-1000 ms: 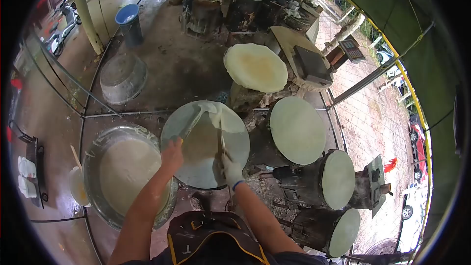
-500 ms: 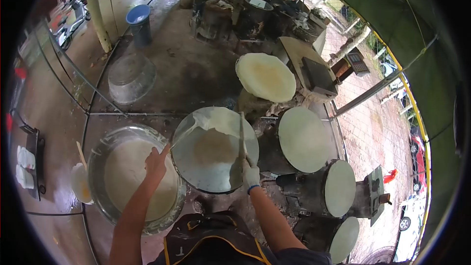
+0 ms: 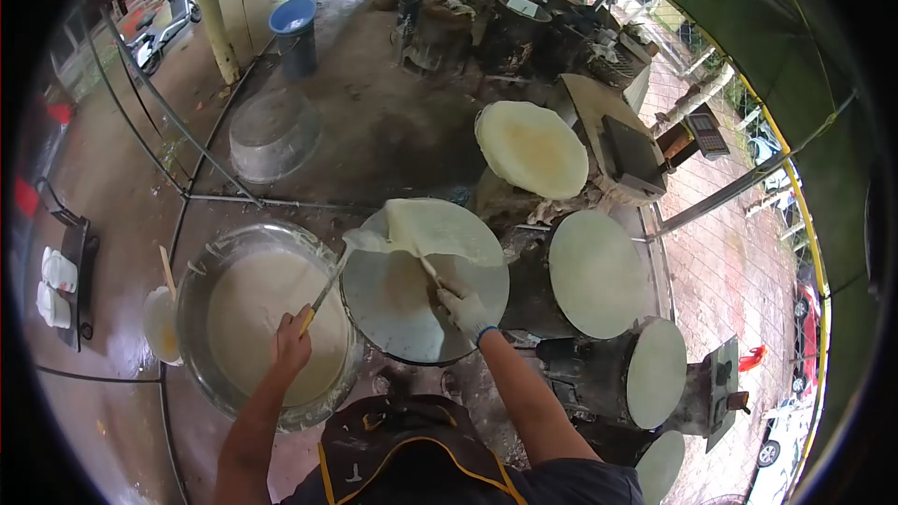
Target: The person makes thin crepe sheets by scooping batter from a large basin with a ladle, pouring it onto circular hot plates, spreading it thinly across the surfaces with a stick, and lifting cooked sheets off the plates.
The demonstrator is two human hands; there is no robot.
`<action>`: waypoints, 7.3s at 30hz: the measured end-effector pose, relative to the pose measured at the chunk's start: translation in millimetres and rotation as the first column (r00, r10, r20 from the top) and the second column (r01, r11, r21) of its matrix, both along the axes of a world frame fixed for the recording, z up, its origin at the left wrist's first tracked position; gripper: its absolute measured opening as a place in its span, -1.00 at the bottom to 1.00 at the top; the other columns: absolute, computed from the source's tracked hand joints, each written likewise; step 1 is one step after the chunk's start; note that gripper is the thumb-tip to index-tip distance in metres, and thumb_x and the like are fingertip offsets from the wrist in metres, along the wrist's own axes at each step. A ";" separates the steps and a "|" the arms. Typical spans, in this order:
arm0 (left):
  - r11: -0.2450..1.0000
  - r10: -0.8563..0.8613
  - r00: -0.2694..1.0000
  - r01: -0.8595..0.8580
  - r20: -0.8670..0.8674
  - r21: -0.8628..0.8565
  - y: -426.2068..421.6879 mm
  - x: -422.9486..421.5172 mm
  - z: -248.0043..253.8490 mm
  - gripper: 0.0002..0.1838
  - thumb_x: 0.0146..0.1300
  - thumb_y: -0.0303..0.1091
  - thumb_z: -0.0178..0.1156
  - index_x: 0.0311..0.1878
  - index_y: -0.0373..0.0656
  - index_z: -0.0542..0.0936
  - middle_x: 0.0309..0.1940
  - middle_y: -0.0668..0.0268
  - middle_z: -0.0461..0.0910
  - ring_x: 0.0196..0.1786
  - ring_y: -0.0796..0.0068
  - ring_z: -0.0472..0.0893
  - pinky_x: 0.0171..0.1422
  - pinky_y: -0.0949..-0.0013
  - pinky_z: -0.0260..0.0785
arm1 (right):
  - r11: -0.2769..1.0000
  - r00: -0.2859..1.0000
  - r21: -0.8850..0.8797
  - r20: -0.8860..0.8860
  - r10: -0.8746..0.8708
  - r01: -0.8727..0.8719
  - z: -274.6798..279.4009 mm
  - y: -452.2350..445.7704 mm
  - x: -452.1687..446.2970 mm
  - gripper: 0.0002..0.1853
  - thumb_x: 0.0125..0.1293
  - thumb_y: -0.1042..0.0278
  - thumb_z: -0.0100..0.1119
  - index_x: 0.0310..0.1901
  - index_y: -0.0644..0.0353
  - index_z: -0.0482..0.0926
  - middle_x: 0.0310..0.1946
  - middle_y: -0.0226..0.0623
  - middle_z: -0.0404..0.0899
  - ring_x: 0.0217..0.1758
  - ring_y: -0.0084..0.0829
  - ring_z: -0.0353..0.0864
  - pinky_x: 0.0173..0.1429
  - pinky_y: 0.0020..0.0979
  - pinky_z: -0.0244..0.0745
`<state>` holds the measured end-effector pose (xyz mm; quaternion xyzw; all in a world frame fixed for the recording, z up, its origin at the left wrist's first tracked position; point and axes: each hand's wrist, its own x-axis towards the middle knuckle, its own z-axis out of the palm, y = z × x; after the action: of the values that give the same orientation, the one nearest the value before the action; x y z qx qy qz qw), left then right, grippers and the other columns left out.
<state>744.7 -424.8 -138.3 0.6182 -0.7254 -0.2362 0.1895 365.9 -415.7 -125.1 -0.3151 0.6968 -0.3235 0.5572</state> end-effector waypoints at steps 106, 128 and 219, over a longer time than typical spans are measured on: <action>0.631 0.773 -0.065 0.179 -0.631 0.755 321.2 152.1 21.8 -0.67 0.24 -0.45 -0.02 0.10 -0.18 0.37 -0.60 0.40 0.28 -0.77 0.68 0.19 -0.72 0.56 0.05 | 0.850 0.856 -0.100 0.064 -0.514 0.518 -87.5 218.5 156.8 -0.66 0.42 0.25 0.00 0.19 0.07 0.46 -0.50 -0.45 0.46 -0.61 -0.59 0.34 -0.57 -0.48 0.26; 0.718 0.694 -0.230 0.282 -0.682 0.636 340.1 -98.7 52.9 -0.72 0.35 -0.38 0.04 0.10 -0.17 0.45 -0.47 0.40 0.28 -0.63 0.67 0.24 -0.56 0.54 0.21 | 0.995 0.998 -0.075 0.009 0.068 -0.067 -72.1 246.8 -84.8 -0.66 0.40 0.14 0.02 0.06 0.17 0.51 -0.54 -0.44 0.49 -0.66 -0.64 0.36 -0.59 -0.53 0.26; 0.619 0.683 0.184 0.368 -0.707 0.694 183.7 -158.3 91.7 -0.86 0.29 -0.41 0.05 -0.13 -0.19 0.38 -0.62 0.40 0.34 -0.73 0.62 0.30 -0.68 0.48 0.14 | 0.947 0.830 -0.147 0.533 -0.167 0.284 -34.6 208.0 -24.9 -0.57 0.41 0.27 0.09 0.27 0.12 0.42 -0.58 -0.51 0.45 -0.69 -0.68 0.30 -0.65 -0.60 0.16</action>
<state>586.4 -241.2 -46.6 0.4188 -0.1746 -0.8208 0.3469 341.0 -207.7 -159.7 -0.1920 0.5150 -0.5345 0.6420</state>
